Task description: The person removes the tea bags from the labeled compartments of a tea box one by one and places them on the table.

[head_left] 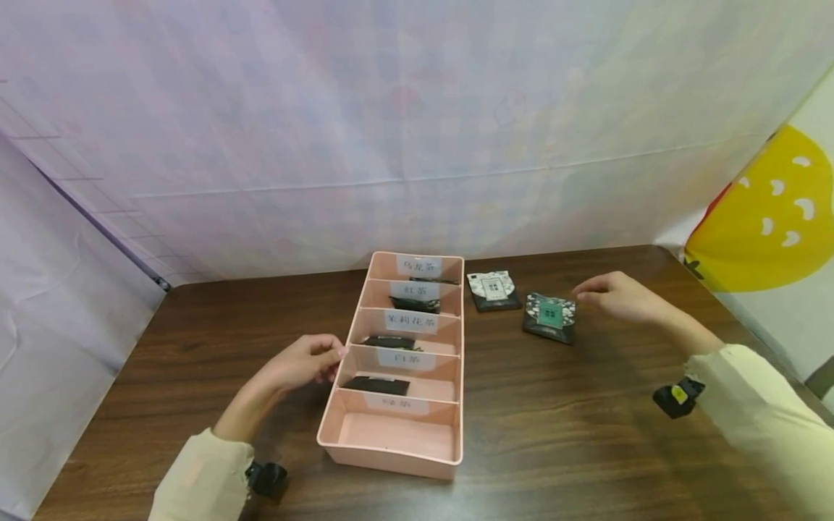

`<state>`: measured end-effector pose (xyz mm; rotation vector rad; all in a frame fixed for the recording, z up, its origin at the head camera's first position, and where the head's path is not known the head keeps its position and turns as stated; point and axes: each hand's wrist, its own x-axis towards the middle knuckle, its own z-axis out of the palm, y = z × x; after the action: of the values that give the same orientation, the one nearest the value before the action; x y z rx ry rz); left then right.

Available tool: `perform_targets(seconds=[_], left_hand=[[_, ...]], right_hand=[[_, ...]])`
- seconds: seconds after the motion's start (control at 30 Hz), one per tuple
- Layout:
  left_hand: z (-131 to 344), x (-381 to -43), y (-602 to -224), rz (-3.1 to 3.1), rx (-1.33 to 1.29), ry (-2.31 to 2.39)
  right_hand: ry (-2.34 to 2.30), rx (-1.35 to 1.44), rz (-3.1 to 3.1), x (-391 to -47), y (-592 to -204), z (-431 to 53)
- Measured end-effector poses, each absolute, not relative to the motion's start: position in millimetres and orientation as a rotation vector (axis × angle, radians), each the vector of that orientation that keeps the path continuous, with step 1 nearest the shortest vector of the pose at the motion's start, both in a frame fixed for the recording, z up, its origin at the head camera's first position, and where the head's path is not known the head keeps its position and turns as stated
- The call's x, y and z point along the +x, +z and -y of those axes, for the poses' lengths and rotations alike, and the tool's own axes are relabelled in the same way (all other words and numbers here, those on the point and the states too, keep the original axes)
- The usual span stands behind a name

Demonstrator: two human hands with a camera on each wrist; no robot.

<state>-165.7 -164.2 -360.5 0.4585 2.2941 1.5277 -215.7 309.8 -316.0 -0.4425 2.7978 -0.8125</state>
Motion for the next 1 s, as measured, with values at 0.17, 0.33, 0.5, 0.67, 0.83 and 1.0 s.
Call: perform_targets(seconds=[0.17,0.33,0.5,0.67,0.83,1.0], left_hand=[[161,-165,-357,-2.321,0.375,1.485],[160,-165,-356,-2.319,0.356,1.485],[160,-164,-356,-2.316,0.355,1.489],[160,-165,-356,-2.315,0.372,1.491],[159,-164,-354,-2.319,0.374,1.491],[159,-164,-354,-2.314,0.369,1.493]], right_hand=[[-0.903,-0.435,-2.697,-210,-326,-301],[-0.987,-0.441,-2.605,-206,-339,-295],[-1.016,-0.457,-2.574,-205,-348,-292],[-0.98,-0.432,-2.583,-207,-356,-290],[-0.916,-0.423,-2.638,-209,-359,-288],[-0.857,-0.434,-2.676,-211,-357,-288]])
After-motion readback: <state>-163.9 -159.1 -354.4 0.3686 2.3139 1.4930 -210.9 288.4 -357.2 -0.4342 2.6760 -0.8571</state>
